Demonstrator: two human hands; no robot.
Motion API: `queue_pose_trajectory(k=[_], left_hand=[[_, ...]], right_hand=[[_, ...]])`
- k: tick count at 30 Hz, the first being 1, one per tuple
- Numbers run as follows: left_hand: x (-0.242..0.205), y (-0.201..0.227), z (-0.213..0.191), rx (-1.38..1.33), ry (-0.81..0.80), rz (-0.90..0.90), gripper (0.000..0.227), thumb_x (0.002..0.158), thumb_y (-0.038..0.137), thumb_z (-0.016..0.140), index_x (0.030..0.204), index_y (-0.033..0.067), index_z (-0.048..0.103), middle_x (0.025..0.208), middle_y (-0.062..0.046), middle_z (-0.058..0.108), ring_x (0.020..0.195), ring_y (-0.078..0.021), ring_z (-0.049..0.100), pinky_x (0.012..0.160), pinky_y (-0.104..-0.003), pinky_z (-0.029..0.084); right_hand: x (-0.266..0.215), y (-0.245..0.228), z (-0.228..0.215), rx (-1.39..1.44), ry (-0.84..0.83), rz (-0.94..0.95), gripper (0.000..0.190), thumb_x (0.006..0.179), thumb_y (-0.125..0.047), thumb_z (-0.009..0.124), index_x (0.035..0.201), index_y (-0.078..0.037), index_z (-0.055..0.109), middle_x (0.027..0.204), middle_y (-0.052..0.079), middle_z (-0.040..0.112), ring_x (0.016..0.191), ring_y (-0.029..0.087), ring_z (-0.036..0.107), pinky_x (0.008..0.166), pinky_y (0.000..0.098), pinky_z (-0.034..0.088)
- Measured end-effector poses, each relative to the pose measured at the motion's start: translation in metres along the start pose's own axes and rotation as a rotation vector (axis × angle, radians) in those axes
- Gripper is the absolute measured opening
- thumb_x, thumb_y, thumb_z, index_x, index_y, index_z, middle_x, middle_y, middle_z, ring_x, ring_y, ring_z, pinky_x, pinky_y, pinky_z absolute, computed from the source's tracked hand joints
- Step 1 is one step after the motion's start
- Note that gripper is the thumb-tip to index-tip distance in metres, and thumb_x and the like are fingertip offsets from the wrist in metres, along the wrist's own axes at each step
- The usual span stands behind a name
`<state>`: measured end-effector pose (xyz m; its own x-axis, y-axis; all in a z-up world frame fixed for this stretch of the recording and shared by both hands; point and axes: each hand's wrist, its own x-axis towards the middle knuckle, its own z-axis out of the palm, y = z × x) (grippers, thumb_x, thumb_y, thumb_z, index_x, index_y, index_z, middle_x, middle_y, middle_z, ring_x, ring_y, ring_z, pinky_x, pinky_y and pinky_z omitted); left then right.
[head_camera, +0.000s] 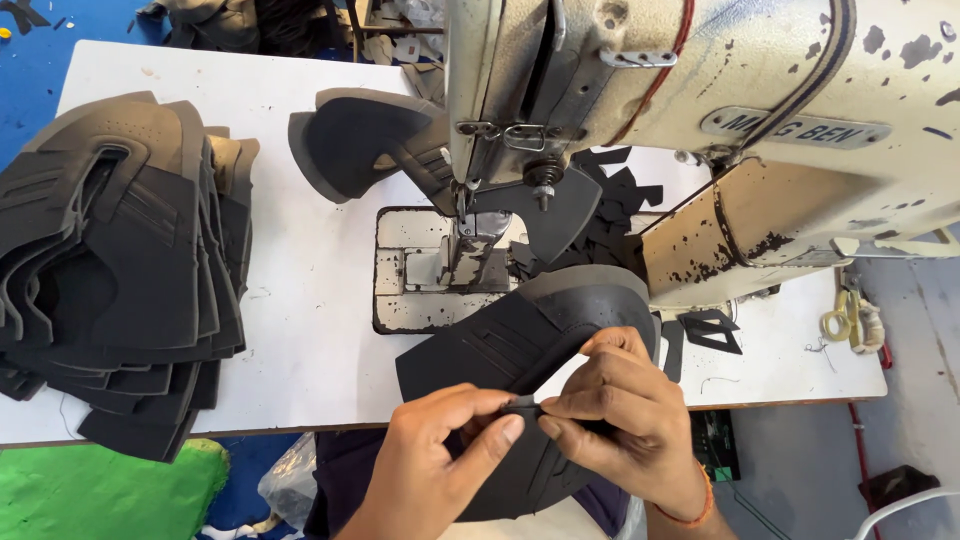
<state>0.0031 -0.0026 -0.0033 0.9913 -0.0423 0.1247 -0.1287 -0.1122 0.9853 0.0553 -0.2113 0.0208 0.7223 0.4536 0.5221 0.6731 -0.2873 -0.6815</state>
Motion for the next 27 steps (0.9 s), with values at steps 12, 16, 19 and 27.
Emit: queue_pose_trajectory(k=[12,16,19,27], left_hand=[[-0.007,-0.046,0.001,-0.658,-0.220,-0.174,0.023,0.092,0.015,0.080,0.093,-0.0086,0.078,0.076,-0.003,0.063,0.062,-0.0057,0.048,0.052,-0.022,0.033],[-0.006,-0.032,0.000,-0.655,-0.212,-0.237,0.022,0.090,0.013,0.079,0.094,-0.0093,0.079,0.076,-0.005,0.065,0.061,-0.0063,0.049,0.051,-0.022,0.034],[-0.002,0.002,-0.001,-0.242,-0.121,0.037,0.017,0.092,0.011,0.079,0.098,-0.0057,0.077,0.077,-0.006,0.069,0.069,-0.0099,0.061,0.060,-0.025,0.046],[-0.010,0.015,0.014,0.105,0.075,0.042,0.012,0.083,0.008,0.082,0.090,-0.0006,0.077,0.063,-0.005,0.064,0.054,-0.0107,0.058,0.049,-0.026,0.044]], right_hand=[[-0.002,-0.010,-0.016,0.248,-0.095,0.105,0.045,0.075,-0.007,0.072,0.119,0.007,0.069,0.090,0.010,0.075,0.086,0.025,0.066,0.101,0.0460,0.045],[-0.006,-0.012,-0.019,0.166,-0.077,0.112,0.041,0.072,-0.003,0.075,0.112,0.006,0.072,0.086,0.009,0.075,0.080,0.023,0.065,0.097,0.0465,0.046],[-0.006,-0.010,-0.020,0.100,-0.067,-0.007,0.029,0.076,0.000,0.074,0.104,0.002,0.069,0.094,0.011,0.075,0.084,0.023,0.067,0.098,0.0452,0.047],[-0.004,-0.015,-0.021,0.049,-0.079,0.002,0.022,0.076,-0.008,0.083,0.094,-0.003,0.071,0.084,0.006,0.070,0.080,0.020,0.068,0.093,0.0410,0.048]])
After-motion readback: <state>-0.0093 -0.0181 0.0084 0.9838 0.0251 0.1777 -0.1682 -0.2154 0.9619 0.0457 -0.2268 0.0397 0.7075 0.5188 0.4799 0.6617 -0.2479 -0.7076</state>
